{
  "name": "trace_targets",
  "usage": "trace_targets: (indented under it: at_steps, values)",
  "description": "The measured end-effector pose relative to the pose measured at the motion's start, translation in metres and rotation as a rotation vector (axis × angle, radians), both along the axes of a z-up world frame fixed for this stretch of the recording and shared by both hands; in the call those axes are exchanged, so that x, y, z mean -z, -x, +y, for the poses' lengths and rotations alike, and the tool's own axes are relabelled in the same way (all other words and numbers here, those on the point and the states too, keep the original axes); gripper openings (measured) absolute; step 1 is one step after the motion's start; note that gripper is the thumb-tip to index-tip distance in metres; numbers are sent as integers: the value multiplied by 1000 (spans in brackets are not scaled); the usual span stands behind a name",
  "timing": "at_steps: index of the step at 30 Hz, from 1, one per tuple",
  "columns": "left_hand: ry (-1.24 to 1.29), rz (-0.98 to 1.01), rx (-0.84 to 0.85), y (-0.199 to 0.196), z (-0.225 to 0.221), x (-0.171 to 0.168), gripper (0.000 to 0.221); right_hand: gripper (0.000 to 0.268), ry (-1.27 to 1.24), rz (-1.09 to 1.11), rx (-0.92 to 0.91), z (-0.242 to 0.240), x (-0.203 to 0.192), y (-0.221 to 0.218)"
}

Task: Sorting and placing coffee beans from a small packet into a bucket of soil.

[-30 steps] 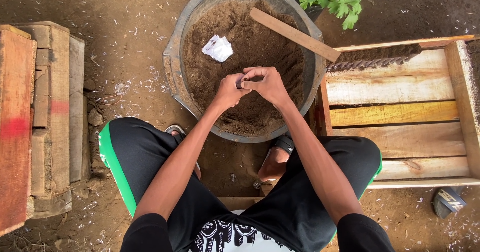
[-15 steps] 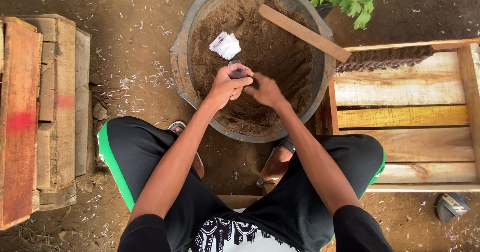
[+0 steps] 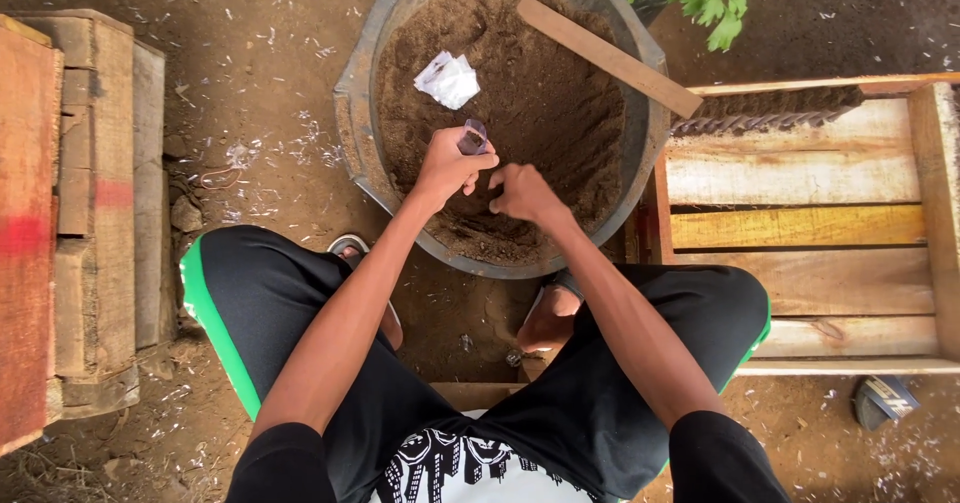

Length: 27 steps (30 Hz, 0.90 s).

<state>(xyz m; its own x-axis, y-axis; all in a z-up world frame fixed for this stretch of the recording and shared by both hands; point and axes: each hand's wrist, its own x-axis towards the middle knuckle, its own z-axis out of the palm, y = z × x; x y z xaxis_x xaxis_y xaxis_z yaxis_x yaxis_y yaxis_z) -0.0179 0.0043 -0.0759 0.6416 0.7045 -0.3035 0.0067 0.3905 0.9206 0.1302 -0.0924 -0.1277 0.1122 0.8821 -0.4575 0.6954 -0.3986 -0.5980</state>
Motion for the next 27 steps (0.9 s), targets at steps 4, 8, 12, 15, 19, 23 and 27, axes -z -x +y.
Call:
trace_targets:
  at_steps: [4, 8, 12, 15, 19, 23, 27]
  values:
    - [-250, 139, 136, -1, -4, -8, 6, 34, -154, 7, 259, 2, -50, -26]
    - [-340, 161, 168, -6, -11, -3, 8, 17, -295, 265, 377, 11, -118, -27]
    - [-391, 153, 195, -12, -16, 0, 7, 16, -358, 356, 381, 16, -137, -20]
    - [-391, 157, 193, -15, -17, 10, 7, 17, -408, 248, 313, 15, -133, -19]
    - [-378, 167, 177, -17, -13, 22, 11, 20, -443, 134, 263, 15, -127, -14]
    - [-453, 169, 149, -20, -5, 52, 10, 18, -492, 227, 240, 13, -143, -2]
    - [-423, 164, 158, -17, -7, 35, 22, 13, -580, 108, 275, 15, -132, -12]
